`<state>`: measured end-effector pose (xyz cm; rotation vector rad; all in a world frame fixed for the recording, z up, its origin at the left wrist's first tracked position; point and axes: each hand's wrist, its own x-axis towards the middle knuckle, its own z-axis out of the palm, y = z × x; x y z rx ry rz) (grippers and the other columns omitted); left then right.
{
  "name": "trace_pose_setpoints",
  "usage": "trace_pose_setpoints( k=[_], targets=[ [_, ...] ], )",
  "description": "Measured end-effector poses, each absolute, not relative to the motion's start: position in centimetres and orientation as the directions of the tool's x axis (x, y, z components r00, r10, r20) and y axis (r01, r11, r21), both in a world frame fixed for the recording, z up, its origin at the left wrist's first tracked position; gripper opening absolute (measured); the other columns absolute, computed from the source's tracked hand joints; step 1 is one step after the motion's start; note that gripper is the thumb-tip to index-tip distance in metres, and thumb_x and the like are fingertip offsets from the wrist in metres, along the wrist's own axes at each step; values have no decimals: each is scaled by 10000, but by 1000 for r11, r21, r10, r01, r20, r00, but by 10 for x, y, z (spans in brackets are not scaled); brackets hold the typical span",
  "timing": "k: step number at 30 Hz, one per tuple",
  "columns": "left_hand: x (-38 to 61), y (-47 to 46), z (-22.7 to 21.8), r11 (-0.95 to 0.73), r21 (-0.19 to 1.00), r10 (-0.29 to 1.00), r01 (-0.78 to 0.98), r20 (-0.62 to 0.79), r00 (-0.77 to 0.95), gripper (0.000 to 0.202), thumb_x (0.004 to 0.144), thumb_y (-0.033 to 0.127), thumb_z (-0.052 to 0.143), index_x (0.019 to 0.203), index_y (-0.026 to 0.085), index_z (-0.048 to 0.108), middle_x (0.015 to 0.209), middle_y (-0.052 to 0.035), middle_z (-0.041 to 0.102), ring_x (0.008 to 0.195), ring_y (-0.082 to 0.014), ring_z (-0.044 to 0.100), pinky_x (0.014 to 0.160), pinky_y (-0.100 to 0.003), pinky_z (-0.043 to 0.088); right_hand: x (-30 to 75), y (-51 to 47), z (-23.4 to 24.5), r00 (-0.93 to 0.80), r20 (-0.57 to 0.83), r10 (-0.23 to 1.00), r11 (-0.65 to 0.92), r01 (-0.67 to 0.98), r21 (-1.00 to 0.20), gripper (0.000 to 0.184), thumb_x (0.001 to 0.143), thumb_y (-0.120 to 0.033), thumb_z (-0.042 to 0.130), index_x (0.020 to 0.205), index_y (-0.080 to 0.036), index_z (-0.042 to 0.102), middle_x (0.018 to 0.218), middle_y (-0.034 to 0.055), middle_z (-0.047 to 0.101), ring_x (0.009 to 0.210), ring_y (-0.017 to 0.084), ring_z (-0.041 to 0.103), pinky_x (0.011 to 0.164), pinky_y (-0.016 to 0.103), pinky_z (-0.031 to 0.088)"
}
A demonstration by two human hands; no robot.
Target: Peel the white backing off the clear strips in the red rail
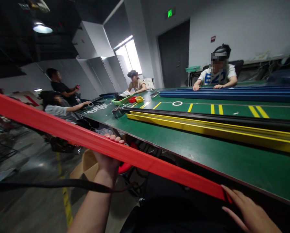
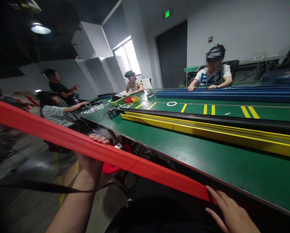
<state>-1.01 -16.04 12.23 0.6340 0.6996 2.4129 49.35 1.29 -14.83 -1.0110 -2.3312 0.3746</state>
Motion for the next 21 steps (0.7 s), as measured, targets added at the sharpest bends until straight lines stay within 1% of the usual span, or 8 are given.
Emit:
trace_pose_setpoints(
  k=[3, 5, 8, 11, 13, 17, 19, 21],
  targets=[
    [5, -147, 129, -696, 632, 625, -341, 299, -721, 163, 857, 336, 670, 819, 187, 613, 738, 4, 600, 673, -137, 609, 681, -284, 584, 450, 6, -129, -671, 297, 679, 713, 508, -483, 660, 913, -585, 649, 1544, -429, 533, 1508, 51, 581, 1333, 340, 606, 1082, 521, 570],
    [15, -137, 130, -682, 653, 641, -329, 318, -699, 157, 853, 327, 668, 798, 188, 622, 718, 1, 600, 672, -152, 620, 665, -291, 578, 418, -3, -106, -707, 241, 665, 697, 471, -541, 657, 944, -570, 623, 1562, -371, 526, 1564, 53, 525, 1419, 313, 535, 1194, 490, 485],
    [32, -119, 134, -659, 676, 668, -329, 326, -669, 172, 847, 339, 668, 769, 190, 631, 688, -4, 602, 650, -164, 625, 638, -295, 570, 371, -16, -59, -788, 169, 592, 677, 373, -634, 722, 957, -547, 621, 1613, -296, 453, 1620, 72, 454, 1483, 283, 461, 1266, 464, 388],
    [53, -102, 144, -616, 698, 706, -365, 284, -649, 191, 834, 346, 674, 739, 191, 618, 669, -8, 613, 619, -172, 627, 618, -303, 569, 337, -22, -10, -829, 211, 518, 677, 247, -693, 749, 913, -426, 688, 1601, -254, 449, 1606, 85, 469, 1469, 260, 471, 1280, 430, 353],
    [68, -91, 153, -590, 708, 725, -389, 253, -640, 227, 852, 371, 660, 729, 190, 602, 660, -15, 621, 605, -178, 633, 601, -303, 566, 326, -21, 16, -830, 240, 503, 650, 180, -739, 740, 869, -359, 725, 1558, -239, 484, 1565, 92, 511, 1425, 256, 511, 1263, 420, 368],
    [100, -72, 170, -552, 726, 768, -410, 251, -589, 338, 916, 479, 593, 752, 184, 609, 666, -39, 648, 594, -194, 646, 578, -313, 574, 328, -10, 48, -814, 258, 521, 550, 89, -831, 755, 842, -404, 775, 1522, -225, 499, 1490, 110, 567, 1349, 279, 560, 1204, 455, 411],
    [119, -63, 174, -545, 728, 798, -417, 297, -524, 338, 922, 473, 585, 758, 180, 619, 666, -44, 650, 599, -194, 646, 584, -315, 580, 333, -4, 57, -809, 274, 520, 525, 50, -850, 811, 811, -408, 808, 1532, -226, 483, 1477, 111, 575, 1330, 288, 569, 1189, 470, 418],
    [140, -53, 176, -539, 721, 823, -435, 341, -454, 323, 926, 444, 587, 754, 174, 624, 660, -45, 640, 605, -189, 639, 593, -306, 579, 339, 0, 63, -784, 319, 532, 526, 11, -850, 866, 775, -383, 838, 1546, -234, 470, 1485, 105, 569, 1333, 289, 566, 1192, 474, 413]
  ],
)
